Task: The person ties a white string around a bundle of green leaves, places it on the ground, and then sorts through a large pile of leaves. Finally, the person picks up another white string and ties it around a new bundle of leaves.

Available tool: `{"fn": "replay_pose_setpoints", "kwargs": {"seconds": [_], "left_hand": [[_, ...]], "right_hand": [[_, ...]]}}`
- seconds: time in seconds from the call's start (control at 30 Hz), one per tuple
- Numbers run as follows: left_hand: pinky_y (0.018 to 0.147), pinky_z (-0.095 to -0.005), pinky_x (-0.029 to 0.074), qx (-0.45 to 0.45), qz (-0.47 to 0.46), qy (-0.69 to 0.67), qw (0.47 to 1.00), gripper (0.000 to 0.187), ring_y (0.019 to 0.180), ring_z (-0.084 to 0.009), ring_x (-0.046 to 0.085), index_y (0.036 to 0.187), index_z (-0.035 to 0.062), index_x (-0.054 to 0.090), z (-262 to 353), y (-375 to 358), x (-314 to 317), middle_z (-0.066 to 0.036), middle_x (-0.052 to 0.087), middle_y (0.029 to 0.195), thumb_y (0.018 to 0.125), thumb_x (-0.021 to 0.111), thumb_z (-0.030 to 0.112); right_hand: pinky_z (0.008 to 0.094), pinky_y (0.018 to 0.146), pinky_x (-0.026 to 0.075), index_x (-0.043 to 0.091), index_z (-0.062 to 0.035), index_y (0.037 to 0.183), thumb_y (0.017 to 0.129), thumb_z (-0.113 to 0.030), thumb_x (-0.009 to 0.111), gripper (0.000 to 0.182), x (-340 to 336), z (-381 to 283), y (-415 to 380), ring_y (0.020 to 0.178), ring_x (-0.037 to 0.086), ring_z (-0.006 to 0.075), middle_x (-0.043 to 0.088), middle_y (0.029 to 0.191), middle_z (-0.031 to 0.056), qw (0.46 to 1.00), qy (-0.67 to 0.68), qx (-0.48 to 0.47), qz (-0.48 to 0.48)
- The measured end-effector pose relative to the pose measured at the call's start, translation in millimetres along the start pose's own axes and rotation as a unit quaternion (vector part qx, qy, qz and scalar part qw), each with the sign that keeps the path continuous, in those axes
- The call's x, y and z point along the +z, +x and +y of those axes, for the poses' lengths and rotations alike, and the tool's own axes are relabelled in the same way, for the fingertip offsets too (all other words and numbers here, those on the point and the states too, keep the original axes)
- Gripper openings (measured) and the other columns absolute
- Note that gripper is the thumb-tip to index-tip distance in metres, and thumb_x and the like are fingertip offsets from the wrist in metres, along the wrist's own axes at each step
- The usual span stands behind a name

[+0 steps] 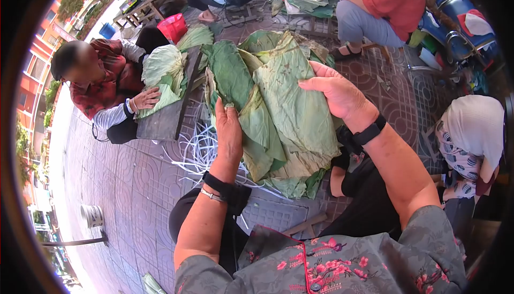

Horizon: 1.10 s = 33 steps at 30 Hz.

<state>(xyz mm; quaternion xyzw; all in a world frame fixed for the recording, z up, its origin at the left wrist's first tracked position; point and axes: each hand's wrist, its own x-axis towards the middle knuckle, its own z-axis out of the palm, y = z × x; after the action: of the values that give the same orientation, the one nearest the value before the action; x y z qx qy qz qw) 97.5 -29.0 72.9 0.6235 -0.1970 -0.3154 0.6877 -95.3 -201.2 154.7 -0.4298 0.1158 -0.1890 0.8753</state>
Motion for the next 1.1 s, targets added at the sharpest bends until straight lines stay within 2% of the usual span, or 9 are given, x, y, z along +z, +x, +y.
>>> {"fn": "replay_pose_setpoints", "kwargs": {"seconds": [0.07, 0.23, 0.43, 0.47, 0.63, 0.7, 0.8, 0.9, 1.1], "left_hand": [[0.107, -0.0320, 0.036, 0.051, -0.031, 0.023, 0.998, 0.058, 0.127, -0.0186, 0.046, 0.151, 0.0051, 0.028, -2, -2, 1, -0.012, 0.043, 0.145, 0.105, 0.037, 0.040], [0.111, -0.0328, 0.030, 0.038, -0.161, -0.002, 0.986, 0.076, 0.134, -0.0227, 0.040, 0.148, -0.0053, 0.026, 36, -27, 19, -0.017, 0.039, 0.147, 0.100, 0.044, 0.051], [0.093, -0.0299, 0.048, 0.037, -0.122, 0.137, 0.982, 0.058, 0.107, -0.0155, 0.060, 0.136, -0.0034, 0.046, 5, -29, 34, -0.011, 0.062, 0.122, 0.094, 0.067, 0.030], [0.081, -0.0284, 0.052, 0.021, -0.103, 0.030, 0.994, 0.043, 0.088, -0.0152, 0.065, 0.123, -0.0011, 0.056, -3, -25, 31, -0.009, 0.068, 0.105, 0.088, 0.072, 0.020], [0.073, -0.0265, 0.054, -0.033, -0.050, -0.132, 0.989, 0.026, 0.083, -0.0120, 0.065, 0.116, 0.0047, 0.059, 19, -11, 7, -0.003, 0.068, 0.099, 0.092, 0.065, 0.010], [0.077, -0.0287, 0.055, -0.026, -0.015, -0.158, 0.987, 0.029, 0.087, -0.0155, 0.067, 0.122, 0.0040, 0.056, 6, 8, -14, -0.007, 0.068, 0.106, 0.093, 0.060, 0.006], [0.085, -0.0389, 0.058, -0.023, -0.021, -0.194, 0.980, 0.031, 0.098, -0.0242, 0.068, 0.125, -0.0011, 0.054, 10, 12, -24, -0.013, 0.066, 0.115, 0.095, 0.056, 0.002], [0.083, -0.0383, 0.059, -0.021, -0.017, -0.196, 0.980, 0.030, 0.096, -0.0244, 0.069, 0.125, -0.0014, 0.053, 8, 11, -23, -0.013, 0.066, 0.115, 0.095, 0.056, 0.001], [0.083, -0.0390, 0.059, -0.030, -0.016, -0.152, 0.988, 0.032, 0.097, -0.0250, 0.069, 0.127, -0.0006, 0.053, -5, 19, -32, -0.014, 0.066, 0.115, 0.095, 0.057, 0.001]], "right_hand": [[0.0350, 0.093, 0.052, 0.058, -0.0015, 0.125, 0.088, 0.003, 0.055, 0.037, -5, -2, 0, 0.104, 0.066, 0.0181, 0.066, 0.117, 0.0085, 1.000, -0.005, -0.005, 0.014], [0.0343, 0.093, 0.052, 0.058, -0.0015, 0.125, 0.089, 0.002, 0.055, 0.036, -5, 0, 1, 0.104, 0.065, 0.0171, 0.066, 0.117, 0.0081, 0.999, -0.026, -0.026, 0.023], [0.0338, 0.092, 0.052, 0.057, -0.0007, 0.126, 0.089, 0.001, 0.055, 0.036, 0, 7, 2, 0.102, 0.065, 0.0168, 0.066, 0.117, 0.0081, 0.999, -0.041, -0.027, 0.018], [0.0337, 0.092, 0.052, 0.057, -0.0005, 0.126, 0.089, 0.001, 0.055, 0.037, 0, 8, 3, 0.102, 0.065, 0.0169, 0.066, 0.117, 0.0083, 0.998, -0.045, -0.025, 0.019], [0.0332, 0.093, 0.051, 0.055, -0.0003, 0.129, 0.088, 0.000, 0.058, 0.040, -35, 6, 8, 0.104, 0.064, 0.0173, 0.066, 0.117, 0.0083, 0.991, -0.109, 0.002, 0.079], [0.0366, 0.092, 0.051, 0.054, 0.0022, 0.128, 0.086, -0.004, 0.059, 0.042, -59, 13, 12, 0.103, 0.065, 0.0229, 0.066, 0.115, 0.0126, 0.955, -0.245, 0.001, 0.166], [0.0422, 0.099, 0.046, 0.049, 0.0044, 0.131, 0.084, -0.014, 0.067, 0.054, -63, 27, 14, 0.112, 0.060, 0.0329, 0.062, 0.118, 0.0213, 0.685, -0.649, -0.135, 0.304], [0.0456, 0.109, 0.037, 0.044, 0.0057, 0.136, 0.081, -0.027, 0.072, 0.069, -46, 40, 13, 0.126, 0.049, 0.0404, 0.053, 0.129, 0.0294, 0.590, -0.743, -0.267, 0.169], [0.0499, 0.116, 0.025, 0.024, 0.0026, 0.149, 0.078, -0.041, 0.077, 0.098, -12, 88, -8, 0.142, 0.027, 0.0432, 0.028, 0.153, 0.0265, 0.549, -0.820, -0.028, 0.160]]}}
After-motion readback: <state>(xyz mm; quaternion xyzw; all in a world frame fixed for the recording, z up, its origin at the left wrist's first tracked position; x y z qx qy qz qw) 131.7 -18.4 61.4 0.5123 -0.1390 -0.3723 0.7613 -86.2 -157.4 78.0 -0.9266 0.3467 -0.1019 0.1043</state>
